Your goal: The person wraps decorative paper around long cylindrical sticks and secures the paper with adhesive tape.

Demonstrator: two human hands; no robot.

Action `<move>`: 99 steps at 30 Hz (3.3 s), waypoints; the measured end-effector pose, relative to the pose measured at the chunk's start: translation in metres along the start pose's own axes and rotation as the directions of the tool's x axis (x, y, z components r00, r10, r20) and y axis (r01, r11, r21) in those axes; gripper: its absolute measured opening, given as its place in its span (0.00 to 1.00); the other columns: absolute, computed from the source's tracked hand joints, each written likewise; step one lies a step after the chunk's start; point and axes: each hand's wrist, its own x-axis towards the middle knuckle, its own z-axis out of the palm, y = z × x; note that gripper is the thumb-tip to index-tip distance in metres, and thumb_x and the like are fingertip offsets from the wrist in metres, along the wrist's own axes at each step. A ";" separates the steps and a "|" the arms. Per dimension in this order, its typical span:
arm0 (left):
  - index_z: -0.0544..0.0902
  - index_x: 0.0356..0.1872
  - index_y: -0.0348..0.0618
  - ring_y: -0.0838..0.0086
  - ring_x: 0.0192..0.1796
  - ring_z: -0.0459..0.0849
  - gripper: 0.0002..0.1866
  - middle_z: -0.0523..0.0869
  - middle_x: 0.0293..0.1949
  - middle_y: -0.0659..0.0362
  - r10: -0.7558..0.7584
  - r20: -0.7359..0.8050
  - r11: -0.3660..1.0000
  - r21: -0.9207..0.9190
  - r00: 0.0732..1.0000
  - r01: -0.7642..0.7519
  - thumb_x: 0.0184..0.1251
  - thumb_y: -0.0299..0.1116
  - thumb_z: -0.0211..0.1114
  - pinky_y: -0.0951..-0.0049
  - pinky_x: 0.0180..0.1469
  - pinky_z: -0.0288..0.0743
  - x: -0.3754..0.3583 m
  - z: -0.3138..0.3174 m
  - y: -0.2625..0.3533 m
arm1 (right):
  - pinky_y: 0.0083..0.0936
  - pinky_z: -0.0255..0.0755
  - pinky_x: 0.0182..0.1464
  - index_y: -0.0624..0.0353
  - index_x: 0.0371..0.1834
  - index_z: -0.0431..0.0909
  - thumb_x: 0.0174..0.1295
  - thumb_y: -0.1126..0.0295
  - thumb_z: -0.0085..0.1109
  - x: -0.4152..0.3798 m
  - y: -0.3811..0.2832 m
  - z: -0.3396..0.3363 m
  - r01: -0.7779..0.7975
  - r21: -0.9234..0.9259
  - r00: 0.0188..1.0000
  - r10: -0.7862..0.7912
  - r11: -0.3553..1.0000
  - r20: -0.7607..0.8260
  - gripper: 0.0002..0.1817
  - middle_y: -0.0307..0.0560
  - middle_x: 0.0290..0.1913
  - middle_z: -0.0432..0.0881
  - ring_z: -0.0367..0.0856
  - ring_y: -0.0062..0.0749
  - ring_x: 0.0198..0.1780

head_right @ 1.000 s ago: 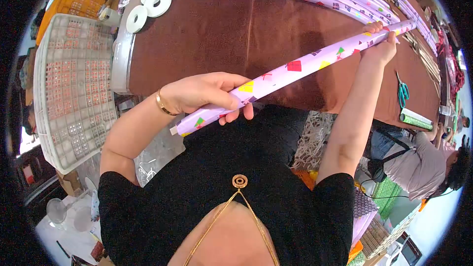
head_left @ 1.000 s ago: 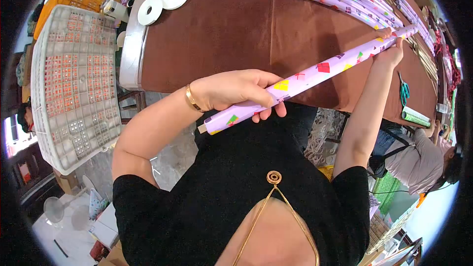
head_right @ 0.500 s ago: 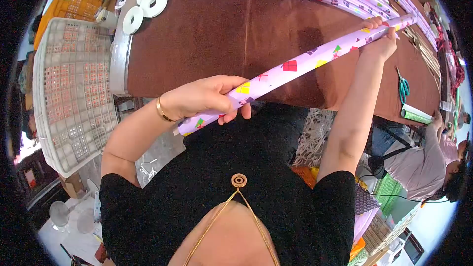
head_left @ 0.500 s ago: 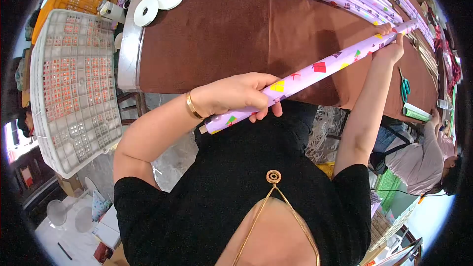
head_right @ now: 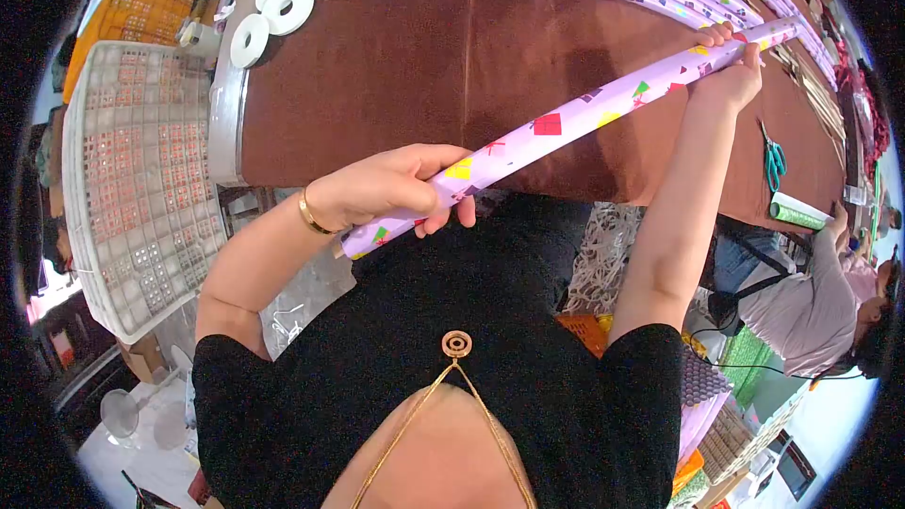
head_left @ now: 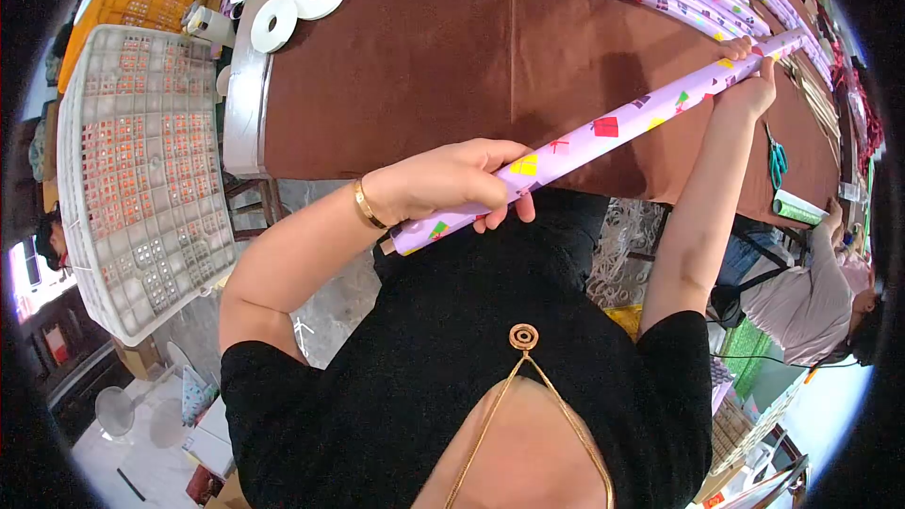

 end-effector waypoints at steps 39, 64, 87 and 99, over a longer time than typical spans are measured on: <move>0.73 0.57 0.32 0.73 0.34 0.87 0.23 0.86 0.42 0.49 -0.230 0.048 0.970 -0.071 0.972 0.233 0.61 0.29 0.63 0.77 0.36 0.80 -0.019 -0.024 -0.011 | 0.32 0.66 0.33 0.65 0.36 0.61 0.68 0.53 0.37 0.015 -0.046 -0.039 0.021 -0.019 0.999 -0.021 1.000 0.029 0.21 0.45 0.31 0.62 0.62 0.32 0.30; 0.57 0.73 0.38 0.69 0.55 0.81 0.42 0.79 0.57 0.51 -0.056 0.285 0.998 0.042 0.957 0.046 0.57 0.23 0.67 0.70 0.60 0.73 -0.042 -0.044 -0.026 | 0.30 0.64 0.32 0.62 0.35 0.62 0.67 0.55 0.42 0.016 -0.060 -0.062 0.044 -0.027 0.998 -0.045 0.999 -0.045 0.18 0.44 0.29 0.61 0.61 0.32 0.29; 0.56 0.73 0.38 0.70 0.56 0.79 0.42 0.78 0.58 0.52 -0.138 0.338 0.967 0.248 0.931 0.054 0.60 0.26 0.68 0.68 0.60 0.74 -0.043 -0.048 -0.010 | 0.29 0.73 0.43 0.62 0.49 0.69 0.71 0.55 0.49 -0.048 -0.052 0.001 0.129 -0.392 0.982 -0.173 0.911 -0.078 0.19 0.45 0.38 0.73 0.74 0.33 0.38; 0.68 0.63 0.37 0.80 0.25 0.76 0.29 0.78 0.27 0.62 -0.140 0.057 0.928 0.356 0.989 0.111 0.58 0.25 0.66 0.80 0.29 0.72 0.021 0.014 0.017 | 0.37 0.77 0.50 0.63 0.53 0.72 0.73 0.56 0.45 -0.135 0.015 0.052 0.059 -0.561 0.981 -0.152 0.826 -0.120 0.20 0.49 0.43 0.82 0.83 0.38 0.44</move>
